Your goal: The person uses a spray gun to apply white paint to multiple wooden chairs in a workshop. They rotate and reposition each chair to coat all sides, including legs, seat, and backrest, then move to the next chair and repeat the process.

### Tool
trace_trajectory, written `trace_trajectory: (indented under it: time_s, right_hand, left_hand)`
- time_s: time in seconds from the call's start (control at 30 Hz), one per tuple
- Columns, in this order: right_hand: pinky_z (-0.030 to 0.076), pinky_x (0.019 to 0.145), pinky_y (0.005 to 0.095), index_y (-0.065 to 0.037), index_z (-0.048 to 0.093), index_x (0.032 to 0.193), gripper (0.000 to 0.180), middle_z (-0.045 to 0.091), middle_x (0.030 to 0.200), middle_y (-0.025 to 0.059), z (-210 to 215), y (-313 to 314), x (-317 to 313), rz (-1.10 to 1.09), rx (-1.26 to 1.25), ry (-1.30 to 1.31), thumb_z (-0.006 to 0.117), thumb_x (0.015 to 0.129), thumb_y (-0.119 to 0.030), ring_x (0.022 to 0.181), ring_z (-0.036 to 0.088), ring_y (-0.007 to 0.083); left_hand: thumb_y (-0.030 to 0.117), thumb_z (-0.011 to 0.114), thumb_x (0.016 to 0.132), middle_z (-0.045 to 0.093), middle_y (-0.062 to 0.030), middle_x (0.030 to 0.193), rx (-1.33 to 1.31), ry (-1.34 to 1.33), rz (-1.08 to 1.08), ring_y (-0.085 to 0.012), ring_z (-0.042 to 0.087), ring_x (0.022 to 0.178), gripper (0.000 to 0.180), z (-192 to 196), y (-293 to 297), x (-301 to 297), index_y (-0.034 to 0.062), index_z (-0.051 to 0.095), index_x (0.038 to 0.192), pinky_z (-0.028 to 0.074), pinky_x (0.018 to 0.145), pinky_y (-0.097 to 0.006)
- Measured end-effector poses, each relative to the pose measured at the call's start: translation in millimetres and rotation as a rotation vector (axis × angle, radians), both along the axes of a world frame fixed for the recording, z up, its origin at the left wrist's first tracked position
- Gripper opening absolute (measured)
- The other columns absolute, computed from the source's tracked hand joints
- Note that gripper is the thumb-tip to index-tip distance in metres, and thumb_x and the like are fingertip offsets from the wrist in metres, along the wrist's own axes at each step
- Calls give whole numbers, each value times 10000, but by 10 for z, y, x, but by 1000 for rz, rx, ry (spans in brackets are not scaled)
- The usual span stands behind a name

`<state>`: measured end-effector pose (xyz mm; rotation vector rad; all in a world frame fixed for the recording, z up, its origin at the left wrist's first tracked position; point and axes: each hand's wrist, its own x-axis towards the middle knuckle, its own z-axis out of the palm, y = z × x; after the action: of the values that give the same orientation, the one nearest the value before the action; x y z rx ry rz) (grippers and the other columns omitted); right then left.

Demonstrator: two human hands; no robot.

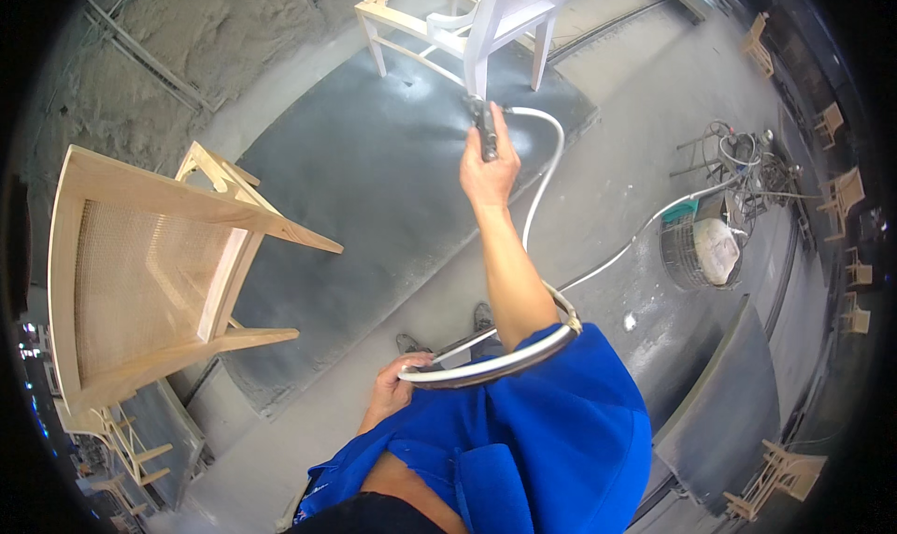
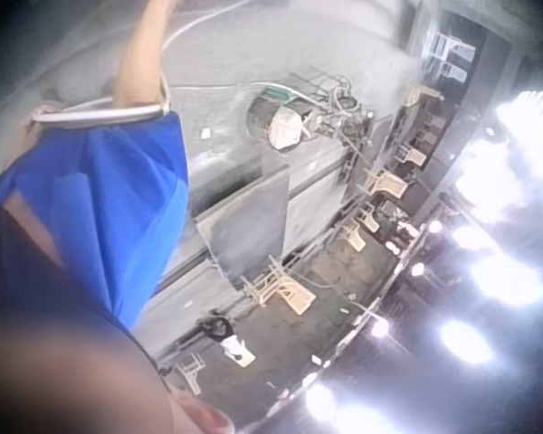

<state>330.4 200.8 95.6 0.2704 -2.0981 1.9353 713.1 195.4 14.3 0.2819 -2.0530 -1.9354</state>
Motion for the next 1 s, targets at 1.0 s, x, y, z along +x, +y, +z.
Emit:
trace_trajectory:
  time_s: [1.0]
  right_hand:
    - [578,716,346,-96,572,1444,503,725,963,95,-688,-2183,-886,97,-271,-235,634,945,-103,793,705,180]
  left_hand:
    - [0,660,971,706,-154,1254,491,-274,-120,-286,637,1249,280,-69,-839,358,8,668,1251,458,1109,-420]
